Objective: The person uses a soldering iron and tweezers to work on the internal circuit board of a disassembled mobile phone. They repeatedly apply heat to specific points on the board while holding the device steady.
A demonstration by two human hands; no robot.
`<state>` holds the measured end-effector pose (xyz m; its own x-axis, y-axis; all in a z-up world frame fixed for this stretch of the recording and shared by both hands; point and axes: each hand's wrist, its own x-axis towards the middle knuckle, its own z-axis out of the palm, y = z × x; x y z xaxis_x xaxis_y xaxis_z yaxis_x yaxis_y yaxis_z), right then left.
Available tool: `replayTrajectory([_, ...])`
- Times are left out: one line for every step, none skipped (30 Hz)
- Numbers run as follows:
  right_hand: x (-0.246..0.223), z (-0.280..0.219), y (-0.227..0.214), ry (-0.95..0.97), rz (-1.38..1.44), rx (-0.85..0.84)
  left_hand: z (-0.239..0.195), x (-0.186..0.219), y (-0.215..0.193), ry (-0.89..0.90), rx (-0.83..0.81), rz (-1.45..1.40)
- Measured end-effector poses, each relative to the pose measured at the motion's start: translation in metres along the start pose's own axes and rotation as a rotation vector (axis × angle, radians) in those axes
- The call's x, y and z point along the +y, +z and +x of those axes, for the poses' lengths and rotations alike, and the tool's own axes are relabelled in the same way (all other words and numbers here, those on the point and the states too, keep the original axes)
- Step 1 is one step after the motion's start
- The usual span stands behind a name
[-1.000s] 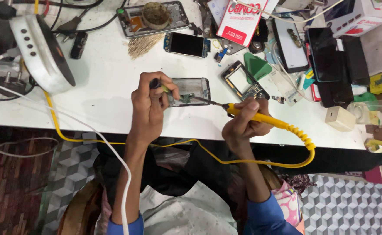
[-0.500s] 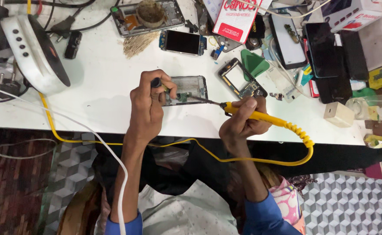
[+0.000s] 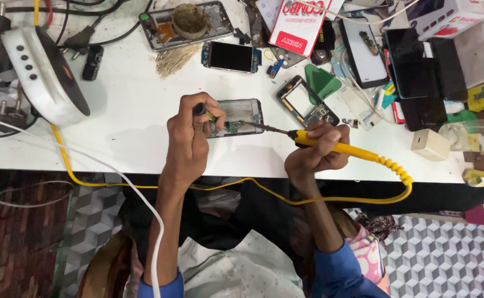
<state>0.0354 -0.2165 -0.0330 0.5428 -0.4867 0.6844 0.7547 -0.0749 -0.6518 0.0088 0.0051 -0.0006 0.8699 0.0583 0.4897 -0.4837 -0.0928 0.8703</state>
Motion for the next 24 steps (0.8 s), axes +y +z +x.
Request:
replayTrajectory([0.003, -0.001, -0.001, 0.004, 0.000, -0.006, 0.000, 0.001, 0.000, -0.011, -0.001, 0.001])
replayTrajectory([0.006, -0.002, -0.002, 0.008, 0.000, -0.011, 0.001, 0.001, 0.001, 0.000, -0.003, 0.001])
replayTrajectory([0.008, -0.004, -0.002, 0.014, 0.001, -0.015, 0.001, 0.001, 0.001, 0.009, -0.007, 0.003])
replayTrajectory([0.010, -0.006, -0.002, 0.008, -0.003, -0.007, 0.002, 0.002, 0.000, 0.018, -0.012, 0.005])
replayTrajectory([0.012, -0.007, -0.003, 0.004, -0.008, -0.002, 0.002, 0.002, 0.001, 0.001, -0.011, 0.002])
replayTrajectory([0.013, -0.007, -0.003, -0.001, -0.012, 0.003, 0.002, 0.002, 0.002, -0.015, -0.010, -0.001])
replayTrajectory([0.013, -0.008, -0.005, 0.003, -0.010, 0.004, 0.002, 0.001, 0.002, -0.032, -0.012, -0.004])
replayTrajectory([0.012, -0.008, -0.006, 0.008, -0.007, 0.005, 0.001, 0.001, 0.002, -0.018, -0.011, -0.001])
replayTrajectory([0.012, -0.007, -0.007, 0.009, -0.004, 0.007, 0.002, 0.001, 0.002, -0.001, -0.012, 0.002])
replayTrajectory([0.013, -0.006, -0.008, 0.009, 0.007, 0.013, 0.003, 0.000, 0.002, 0.016, -0.012, 0.004])
replayTrajectory([0.013, -0.006, -0.009, 0.011, 0.018, 0.018, 0.004, 0.000, 0.002, 0.019, -0.007, 0.000])
replayTrajectory([0.013, -0.006, -0.009, 0.013, 0.030, 0.023, 0.004, -0.001, 0.002, 0.022, -0.003, -0.003])
replayTrajectory([0.012, -0.007, -0.010, 0.014, 0.016, 0.024, 0.002, -0.001, 0.002, 0.022, 0.001, -0.008])
replayTrajectory([0.012, -0.008, -0.011, 0.014, 0.003, 0.026, 0.001, -0.001, 0.002, 0.025, -0.005, -0.015])
replayTrajectory([0.014, -0.007, -0.009, 0.010, -0.003, 0.028, 0.001, -0.001, 0.002, 0.036, -0.010, -0.018])
replayTrajectory([0.014, -0.006, -0.007, -0.004, -0.002, 0.026, 0.002, -0.001, 0.001, 0.047, -0.015, -0.021])
replayTrajectory([0.013, -0.005, -0.007, -0.016, -0.005, 0.024, 0.002, -0.001, 0.002, 0.038, -0.017, -0.017])
replayTrajectory([0.012, -0.004, -0.007, -0.029, -0.007, 0.021, 0.001, -0.001, 0.003, 0.030, -0.019, -0.013])
replayTrajectory([0.011, -0.004, -0.005, -0.015, -0.021, 0.011, 0.002, -0.001, 0.002, 0.022, -0.020, -0.005])
replayTrajectory([0.008, -0.003, -0.004, -0.001, -0.036, 0.000, 0.002, -0.001, 0.002, 0.028, -0.022, -0.014])
replayTrajectory([0.004, -0.001, -0.003, 0.011, -0.051, -0.010, 0.003, -0.002, 0.002, 0.036, -0.025, -0.025])
replayTrajectory([0.000, 0.001, -0.001, 0.011, -0.117, -0.049, 0.003, -0.002, 0.002, 0.043, -0.028, -0.035])
replayTrajectory([-0.006, 0.003, 0.000, 0.010, -0.185, -0.087, 0.003, -0.002, 0.002, 0.053, -0.027, -0.029])
replayTrajectory([-0.012, 0.006, 0.002, 0.010, -0.252, -0.126, 0.002, -0.001, 0.002, 0.062, -0.027, -0.022])
